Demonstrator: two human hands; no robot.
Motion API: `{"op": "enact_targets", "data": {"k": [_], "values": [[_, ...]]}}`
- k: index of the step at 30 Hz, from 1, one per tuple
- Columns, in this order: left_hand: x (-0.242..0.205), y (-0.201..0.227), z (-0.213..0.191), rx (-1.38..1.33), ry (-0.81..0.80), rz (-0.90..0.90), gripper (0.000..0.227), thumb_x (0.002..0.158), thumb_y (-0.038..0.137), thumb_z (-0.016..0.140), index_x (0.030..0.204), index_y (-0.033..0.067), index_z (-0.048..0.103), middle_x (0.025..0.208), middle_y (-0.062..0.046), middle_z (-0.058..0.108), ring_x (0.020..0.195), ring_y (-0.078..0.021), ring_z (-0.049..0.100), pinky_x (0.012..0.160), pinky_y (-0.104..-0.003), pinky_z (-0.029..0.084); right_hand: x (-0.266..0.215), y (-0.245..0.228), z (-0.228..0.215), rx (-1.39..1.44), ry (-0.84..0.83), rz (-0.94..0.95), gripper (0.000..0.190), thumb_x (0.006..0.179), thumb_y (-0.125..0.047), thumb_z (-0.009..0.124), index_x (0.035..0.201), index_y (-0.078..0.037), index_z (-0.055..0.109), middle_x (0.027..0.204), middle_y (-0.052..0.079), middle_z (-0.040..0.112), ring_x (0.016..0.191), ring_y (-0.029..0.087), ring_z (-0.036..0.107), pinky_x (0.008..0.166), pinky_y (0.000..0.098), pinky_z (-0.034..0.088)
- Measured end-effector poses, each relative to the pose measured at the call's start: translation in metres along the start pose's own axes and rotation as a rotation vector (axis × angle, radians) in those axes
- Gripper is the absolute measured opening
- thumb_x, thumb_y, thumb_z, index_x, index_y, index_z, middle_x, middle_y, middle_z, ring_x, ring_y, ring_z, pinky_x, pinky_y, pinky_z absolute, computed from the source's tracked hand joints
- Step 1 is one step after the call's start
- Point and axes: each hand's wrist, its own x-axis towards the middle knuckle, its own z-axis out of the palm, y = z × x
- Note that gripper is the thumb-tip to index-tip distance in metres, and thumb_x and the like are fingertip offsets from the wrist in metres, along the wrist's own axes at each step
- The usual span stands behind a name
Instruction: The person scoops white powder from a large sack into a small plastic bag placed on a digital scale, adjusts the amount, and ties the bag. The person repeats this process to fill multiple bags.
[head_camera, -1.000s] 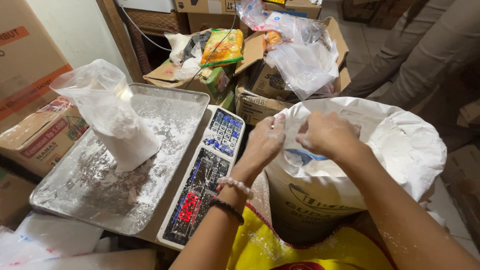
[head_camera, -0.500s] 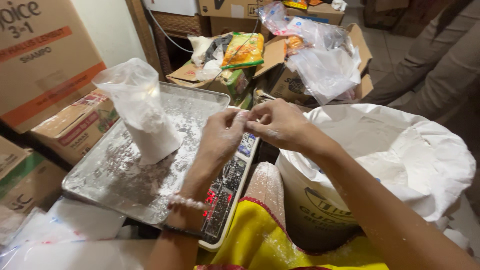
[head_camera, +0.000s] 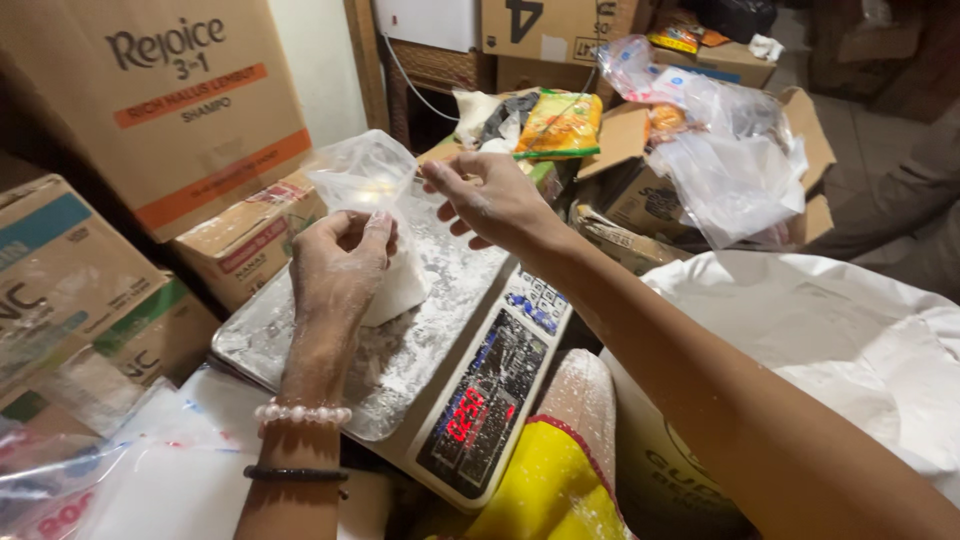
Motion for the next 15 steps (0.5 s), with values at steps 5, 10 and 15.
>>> {"op": "enact_targets", "data": {"k": [5,10,15], "values": [[0.012,0.005,-0.018,-0.128,0.191,-0.115,0.037,0.086,0.032,0.064,0.084,-0.0039,0.071,0.079,-0.015,0.073,0.069,-0.0197,0.07,0.064,-0.028,0.055,0.021,-0.022,0.012,0.003,0.089,0.033,0.059,0.088,-0.06,0.06,0.108,-0.006,0.068,0.085,0.007,0.073,0.075,0.016,0.072,0.061,0.0325,0.062],[0.047,0.017,-0.026,0.018,0.287,-0.116,0.044,0.082,0.043,0.075,0.1,0.0043,0.063,0.091,-0.013,0.068,0.074,-0.0195,0.069,0.059,-0.028,0.057,0.033,-0.034,0.019,0.018,0.056,0.071,0.041,0.082,-0.037,0.077,0.107,-0.006,0.067,0.086,0.007,0.071,0.073,0.015,0.07,0.061,0.0328,0.062],[0.071,0.02,-0.025,0.039,0.065,-0.258,0.025,0.085,0.022,0.073,0.102,0.0073,0.063,0.085,-0.011,0.071,0.068,-0.0159,0.071,0.056,-0.026,0.063,0.043,-0.038,0.024,0.133,-0.031,0.033,0.018,0.082,-0.011,0.071,0.096,0.0,0.072,0.084,0.01,0.072,0.069,0.015,0.07,0.063,0.0319,0.064]]}}
